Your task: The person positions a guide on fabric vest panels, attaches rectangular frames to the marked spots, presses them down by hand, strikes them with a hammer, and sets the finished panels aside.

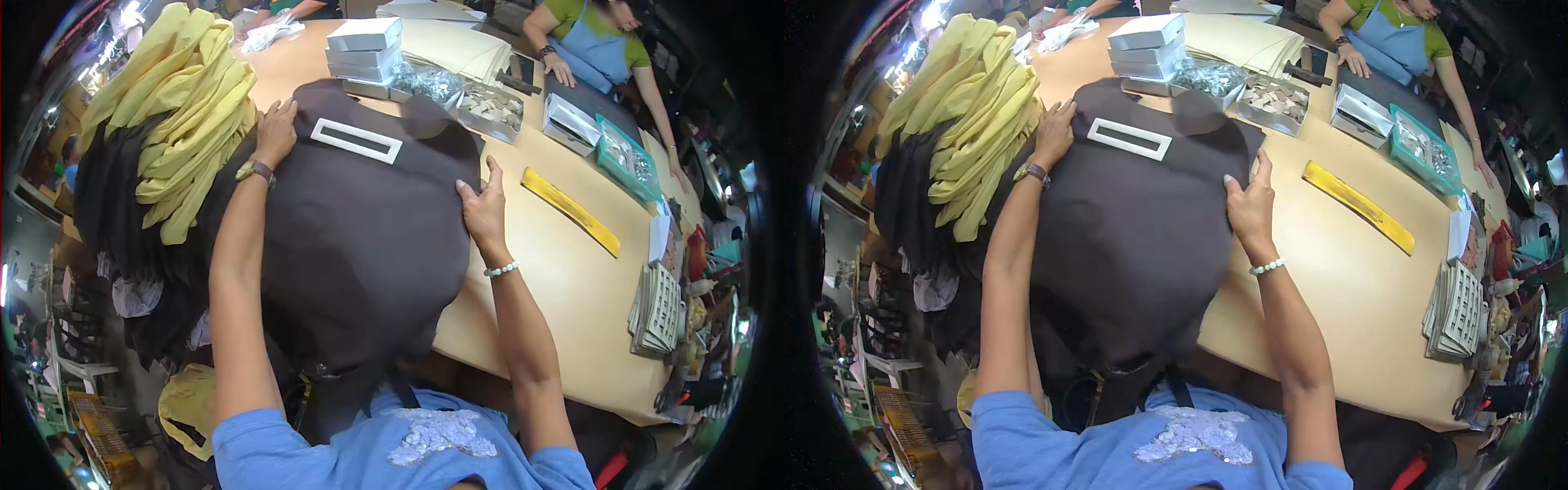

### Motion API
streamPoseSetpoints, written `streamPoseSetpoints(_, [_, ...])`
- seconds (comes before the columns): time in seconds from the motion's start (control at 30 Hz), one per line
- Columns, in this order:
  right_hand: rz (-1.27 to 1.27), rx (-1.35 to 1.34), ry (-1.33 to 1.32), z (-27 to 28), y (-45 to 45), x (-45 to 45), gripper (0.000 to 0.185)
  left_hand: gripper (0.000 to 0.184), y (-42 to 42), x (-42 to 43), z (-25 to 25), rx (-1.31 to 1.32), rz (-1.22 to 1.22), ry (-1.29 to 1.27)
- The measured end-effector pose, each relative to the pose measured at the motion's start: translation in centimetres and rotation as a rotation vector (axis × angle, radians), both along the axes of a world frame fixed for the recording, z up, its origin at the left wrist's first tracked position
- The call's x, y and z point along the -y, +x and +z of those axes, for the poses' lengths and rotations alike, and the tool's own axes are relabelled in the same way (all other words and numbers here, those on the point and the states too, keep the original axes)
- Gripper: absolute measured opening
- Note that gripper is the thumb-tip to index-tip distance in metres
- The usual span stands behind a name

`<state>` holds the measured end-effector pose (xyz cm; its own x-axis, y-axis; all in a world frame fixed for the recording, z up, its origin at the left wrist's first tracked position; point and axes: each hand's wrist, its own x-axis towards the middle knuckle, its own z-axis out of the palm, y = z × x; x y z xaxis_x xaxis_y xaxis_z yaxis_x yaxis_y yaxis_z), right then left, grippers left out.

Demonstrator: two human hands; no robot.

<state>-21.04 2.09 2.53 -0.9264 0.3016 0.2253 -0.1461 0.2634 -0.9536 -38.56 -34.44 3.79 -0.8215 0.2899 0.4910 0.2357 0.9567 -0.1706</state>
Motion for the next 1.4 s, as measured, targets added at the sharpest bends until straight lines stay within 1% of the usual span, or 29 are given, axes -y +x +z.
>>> streamPoseSetpoints(0.07, [-0.051, 0.04, 0.046, 0.6, 0.1, 0.0, 0.062, 0.047, -0.7, -0.9, -0.3, 0.025, 0.046, 0.003])
streamPoseSetpoints(0.17, [-0.069, 0.045, 0.047, 1.8, 0.5, 0.4, 0.062, 0.046, -0.3, -2.6, 0.0, 0.098, 0.115, 0.054])
streamPoseSetpoints(0.27, [-0.073, 0.204, 0.031, 3.4, 1.0, 0.6, 0.062, 0.055, 1.5, -4.9, 0.0, 0.184, 0.11, 0.315])
streamPoseSetpoints(0.3, [-0.074, 0.145, 0.023, 2.7, 0.6, 0.5, 0.063, 0.064, 1.9, -5.0, -0.4, 0.262, 0.096, 0.383])
streamPoseSetpoints(0.37, [-0.075, 0.035, 0.007, 0.6, -0.2, 0.0, 0.063, 0.065, 3.4, -5.7, -0.6, 0.475, 0.125, 0.442])
streamPoseSetpoints(0.47, [-0.087, 0.069, 0.026, 1.2, 0.2, 0.2, 0.063, 0.065, 3.5, -5.7, -1.3, 0.478, 0.143, 0.328])
streamPoseSetpoints(0.57, [-0.089, 0.089, 0.008, 1.2, 0.1, 0.3, 0.063, 0.064, 3.1, -6.6, -0.9, 0.345, 0.144, 0.183])
streamPoseSetpoints(0.6, [-0.089, 0.095, 0.001, 1.3, 0.1, 0.3, 0.063, 0.066, 3.4, -7.5, -0.6, 0.274, 0.102, 0.157])
streamPoseSetpoints(0.73, [-0.081, 0.086, 0.038, 1.1, 0.0, 0.1, 0.063, 0.072, 6.6, -12.6, 0.8, 0.362, -0.075, 0.25])
streamPoseSetpoints(0.8, [-0.085, 0.052, 0.047, 0.5, -0.3, 0.0, 0.063, 0.074, 7.2, -14.4, -0.5, 0.43, -0.119, 0.235])
streamPoseSetpoints(0.9, [-0.066, 0.155, -0.025, 1.5, 0.2, -0.2, 0.06, 0.073, 7.6, -15.0, -1.4, 0.461, -0.125, 0.24])
streamPoseSetpoints(1.0, [-0.082, 0.037, -0.467, 1.3, 1.4, -0.9, 0.042, 0.071, 7.3, -14.7, -1.9, 0.449, -0.128, 0.261])
streamPoseSetpoints(1.1, [-0.089, 0.041, -0.062, 0.1, 4.0, -2.5, 0.021, 0.072, 7.3, -14.8, -1.8, 0.461, -0.118, 0.265])
streamPoseSetpoints(1.13, [-0.072, -0.016, 0.131, -0.6, 4.7, -2.7, 0.011, 0.072, 7.3, -14.9, -1.8, 0.462, -0.114, 0.266])
streamPoseSetpoints(1.17, [-0.023, -0.077, 0.262, -0.9, 5.5, -2.7, 0.009, 0.072, 7.2, -15.0, -1.9, 0.458, -0.117, 0.265])
streamPoseSetpoints(1.23, [0.044, -0.102, 0.401, -0.4, 6.5, -1.7, 0.005, 0.072, 7.1, -14.9, -2.0, 0.45, -0.111, 0.261])
streamPoseSetpoints(1.33, [0.172, -0.387, 0.664, 0.6, 7.3, -0.5, 0.008, 0.072, 7.0, -14.7, -2.2, 0.44, -0.123, 0.266])
streamPoseSetpoints(1.4, [0.336, -0.326, 0.636, -0.5, 9.1, 0.2, 0.013, 0.071, 7.0, -14.6, -2.3, 0.435, -0.131, 0.28])
